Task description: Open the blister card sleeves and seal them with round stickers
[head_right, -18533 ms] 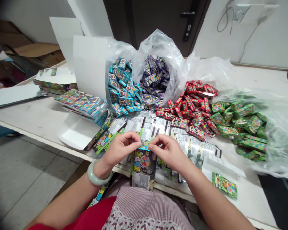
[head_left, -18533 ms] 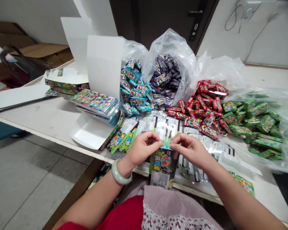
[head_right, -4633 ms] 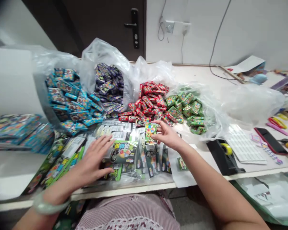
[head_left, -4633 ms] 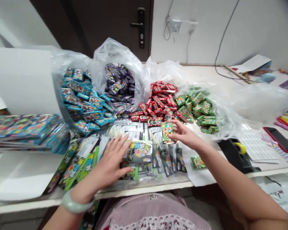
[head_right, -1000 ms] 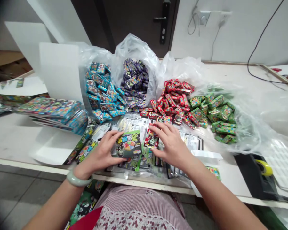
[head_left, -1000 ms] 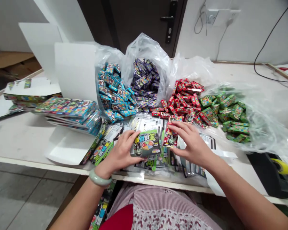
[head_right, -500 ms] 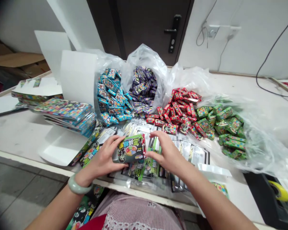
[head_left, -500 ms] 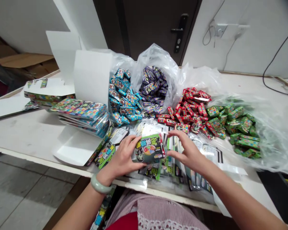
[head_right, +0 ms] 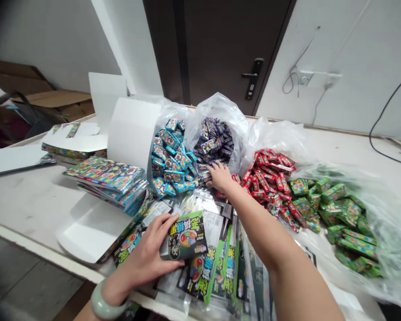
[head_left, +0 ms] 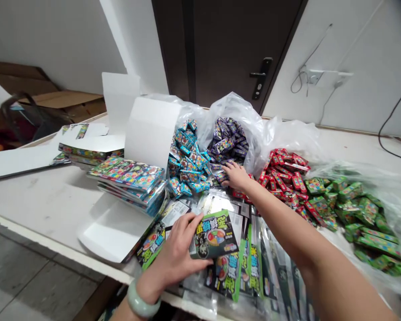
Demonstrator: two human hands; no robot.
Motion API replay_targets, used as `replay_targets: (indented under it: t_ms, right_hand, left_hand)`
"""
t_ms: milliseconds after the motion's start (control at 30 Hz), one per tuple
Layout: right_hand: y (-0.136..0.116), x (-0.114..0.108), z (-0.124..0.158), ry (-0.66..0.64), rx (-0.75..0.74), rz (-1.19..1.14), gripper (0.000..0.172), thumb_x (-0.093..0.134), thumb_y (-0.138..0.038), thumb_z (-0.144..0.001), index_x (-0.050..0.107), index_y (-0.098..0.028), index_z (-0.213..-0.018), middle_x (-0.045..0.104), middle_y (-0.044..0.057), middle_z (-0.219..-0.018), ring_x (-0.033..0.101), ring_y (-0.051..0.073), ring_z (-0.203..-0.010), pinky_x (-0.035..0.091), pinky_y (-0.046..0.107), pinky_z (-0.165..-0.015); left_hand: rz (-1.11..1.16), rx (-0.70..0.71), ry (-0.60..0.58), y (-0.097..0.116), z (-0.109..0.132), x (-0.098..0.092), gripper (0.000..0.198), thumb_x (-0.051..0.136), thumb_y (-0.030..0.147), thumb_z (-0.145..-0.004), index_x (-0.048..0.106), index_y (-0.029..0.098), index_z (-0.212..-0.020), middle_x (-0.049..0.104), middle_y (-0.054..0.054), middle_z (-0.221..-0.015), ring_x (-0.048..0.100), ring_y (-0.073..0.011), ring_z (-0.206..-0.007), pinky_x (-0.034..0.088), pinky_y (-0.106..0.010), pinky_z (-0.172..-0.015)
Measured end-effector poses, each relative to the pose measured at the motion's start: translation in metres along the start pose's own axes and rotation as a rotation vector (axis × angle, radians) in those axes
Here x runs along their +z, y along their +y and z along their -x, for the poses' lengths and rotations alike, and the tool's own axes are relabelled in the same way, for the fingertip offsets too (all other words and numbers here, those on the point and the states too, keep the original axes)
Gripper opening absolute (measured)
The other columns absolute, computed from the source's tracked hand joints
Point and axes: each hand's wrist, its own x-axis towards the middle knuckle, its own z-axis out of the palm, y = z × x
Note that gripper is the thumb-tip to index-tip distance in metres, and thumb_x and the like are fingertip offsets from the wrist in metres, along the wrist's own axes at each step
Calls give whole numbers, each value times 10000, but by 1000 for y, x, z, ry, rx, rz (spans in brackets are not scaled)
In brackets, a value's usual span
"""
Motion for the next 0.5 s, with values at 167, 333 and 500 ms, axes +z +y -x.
replay_targets:
  t_ms: [167, 333, 500]
  right_hand:
    - [-1, 5, -14, -62, 16, 0, 140, 643, -164, -807, 704, -174, -932, 714, 131, -1035, 632, 267, -1030, 440, 343, -907]
    - [0, -19, 33, 22, 48, -121, 336, 390, -337, -972, 660, -158, -1060, 707, 78, -980, 650, 211, -905, 490, 285, -769]
    - [0, -26, 120, 69, 95, -116, 350, 472, -273, -916, 620, -166, -1215, 658, 95, -1015, 621, 230, -938, 503, 336, -826]
  left_hand:
    - [-3, -29, 6, -10, 2, 0, 1027, 796, 427, -662, 197, 231, -1472, 396, -161, -1325, 429, -360, -1232, 436, -560, -1024]
    - [3, -59, 21, -14, -2, -4, 984, 801, 419, -658, 247, 225, -1448, 404, -148, -1307, 446, -350, -1216, 441, -542, -1024]
    - [-34, -61, 53, -11, -3, -8, 914, 763, 414, -707, 245, 260, -1444, 399, -122, -1300, 454, -329, -1217, 431, -511, -1044]
